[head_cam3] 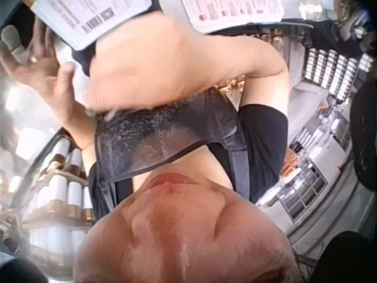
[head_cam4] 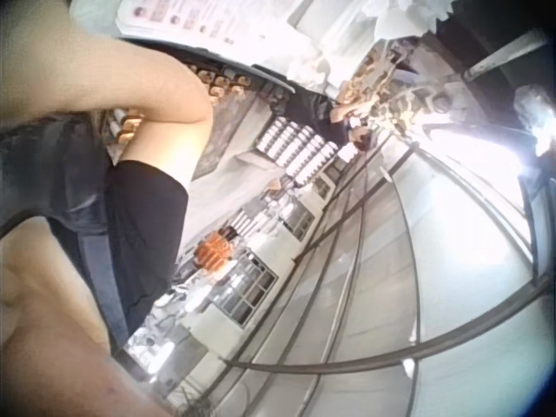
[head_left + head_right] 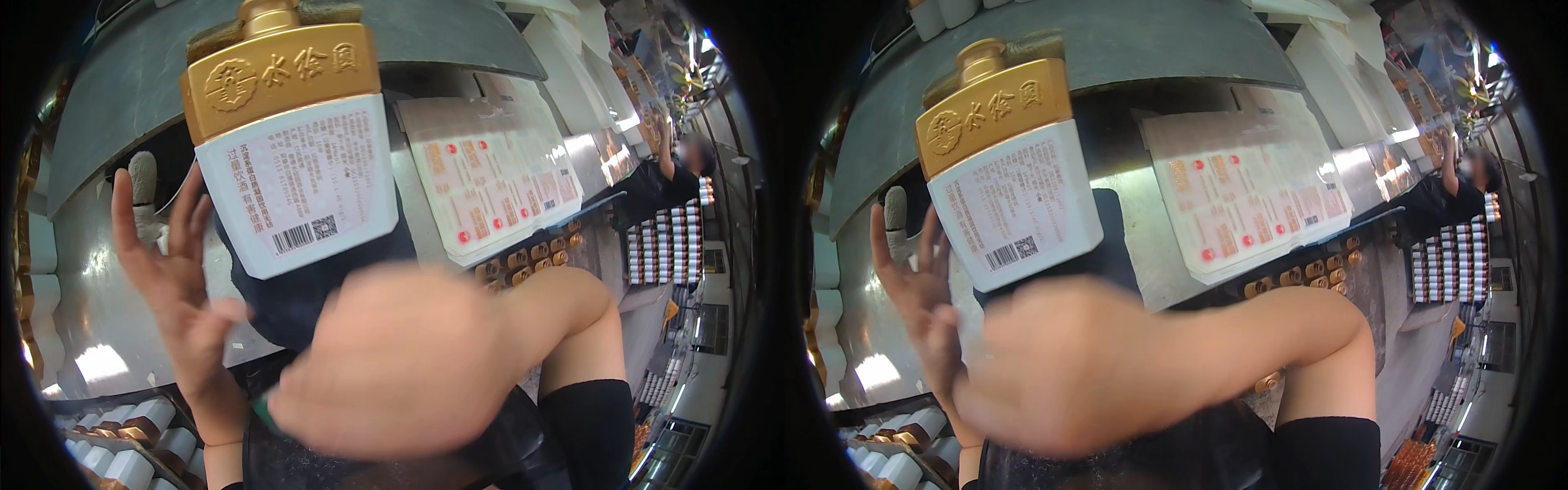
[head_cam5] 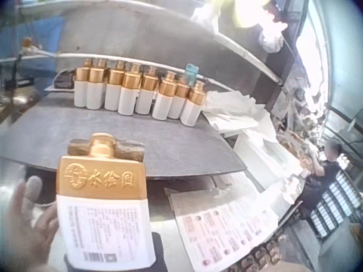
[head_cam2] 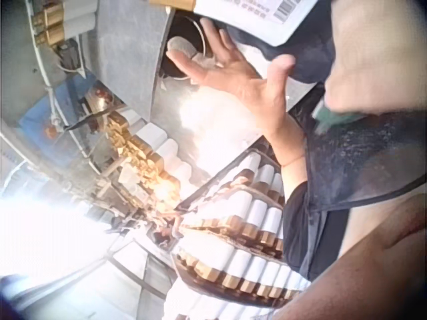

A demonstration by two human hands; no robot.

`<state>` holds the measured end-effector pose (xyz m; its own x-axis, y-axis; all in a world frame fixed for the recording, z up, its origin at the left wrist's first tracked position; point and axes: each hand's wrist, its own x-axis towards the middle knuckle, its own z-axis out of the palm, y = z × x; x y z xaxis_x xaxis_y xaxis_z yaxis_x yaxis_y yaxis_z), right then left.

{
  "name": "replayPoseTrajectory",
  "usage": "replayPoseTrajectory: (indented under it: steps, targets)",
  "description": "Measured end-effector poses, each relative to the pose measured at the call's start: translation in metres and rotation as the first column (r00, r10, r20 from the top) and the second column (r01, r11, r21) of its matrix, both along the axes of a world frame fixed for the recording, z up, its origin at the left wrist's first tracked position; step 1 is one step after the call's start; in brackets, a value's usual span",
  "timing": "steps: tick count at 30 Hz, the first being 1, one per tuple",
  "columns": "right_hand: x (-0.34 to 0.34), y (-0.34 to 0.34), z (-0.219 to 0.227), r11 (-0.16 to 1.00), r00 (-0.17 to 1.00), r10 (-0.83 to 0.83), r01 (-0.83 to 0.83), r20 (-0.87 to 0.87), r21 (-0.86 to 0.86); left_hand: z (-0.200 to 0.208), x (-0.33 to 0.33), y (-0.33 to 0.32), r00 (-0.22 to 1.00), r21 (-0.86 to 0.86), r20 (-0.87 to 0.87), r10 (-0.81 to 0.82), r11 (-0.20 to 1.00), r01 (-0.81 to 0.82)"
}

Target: The person applies white labels to gold and white bottles using a green plastic scraper to smooth them out. They handle the bottles one at a time, applying labels to different sides and ensuring they are flat before placing the finished bottles on a metal table.

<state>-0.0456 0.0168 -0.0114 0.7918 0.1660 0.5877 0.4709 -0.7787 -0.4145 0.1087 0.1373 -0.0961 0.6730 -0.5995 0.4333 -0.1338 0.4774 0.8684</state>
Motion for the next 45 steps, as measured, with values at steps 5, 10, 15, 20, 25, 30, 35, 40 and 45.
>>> replayPoseTrajectory:
  steps: [5, 10, 15, 20, 25, 30, 35, 40, 45]
  targets:
    - [-0.030, -0.067, 0.005, 0.525, 0.943, -0.006, 0.286, -0.333, 0.801, 0.015, -0.010, -0.007, 0.967, 0.198, 0.253, 0.041, 0.976, -0.093]
    - [-0.028, -0.082, -0.005, 0.496, 0.837, -0.161, 0.526, -0.523, 0.690, 0.045, -0.026, 0.000, 0.734, 0.216, 0.670, 0.112, 0.916, -0.337]
    - [-0.023, -0.082, -0.018, 0.602, 0.781, -0.244, 0.586, -0.574, 0.542, 0.028, -0.034, -0.026, 0.692, 0.426, 0.719, -0.062, 0.826, -0.369]
    - [-0.026, -0.091, -0.027, 0.691, 0.790, -0.360, 0.583, -0.496, 0.426, 0.026, -0.027, -0.029, 0.866, 0.516, 0.484, -0.124, 0.840, -0.168]
    - [-0.010, -0.101, -0.011, 0.742, 0.928, -0.051, 0.282, -0.368, 0.608, 0.046, -0.058, -0.002, 0.688, 0.416, 0.725, 0.003, 0.795, -0.442]
    - [0.012, -0.118, -0.025, 0.777, 0.844, -0.369, 0.510, -0.388, 0.369, 0.026, -0.043, -0.018, 0.677, 0.510, 0.731, 0.086, 0.592, -0.624]
    - [-0.052, -0.138, -0.073, 0.793, 0.793, -0.453, 0.567, -0.407, 0.223, 0.014, -0.022, -0.014, 0.838, 0.401, 0.537, 0.100, 0.844, -0.357]
    - [-0.140, -0.200, -0.088, 0.543, 0.403, -0.752, 0.827, -0.522, -0.145, 0.027, 0.002, -0.005, 0.770, 0.252, 0.498, 0.398, 0.783, -0.568]
    - [-0.159, -0.217, -0.094, 0.646, 0.501, -0.763, 0.579, -0.409, -0.497, 0.029, 0.010, -0.012, 0.761, 0.270, 0.446, 0.472, 0.739, -0.617]
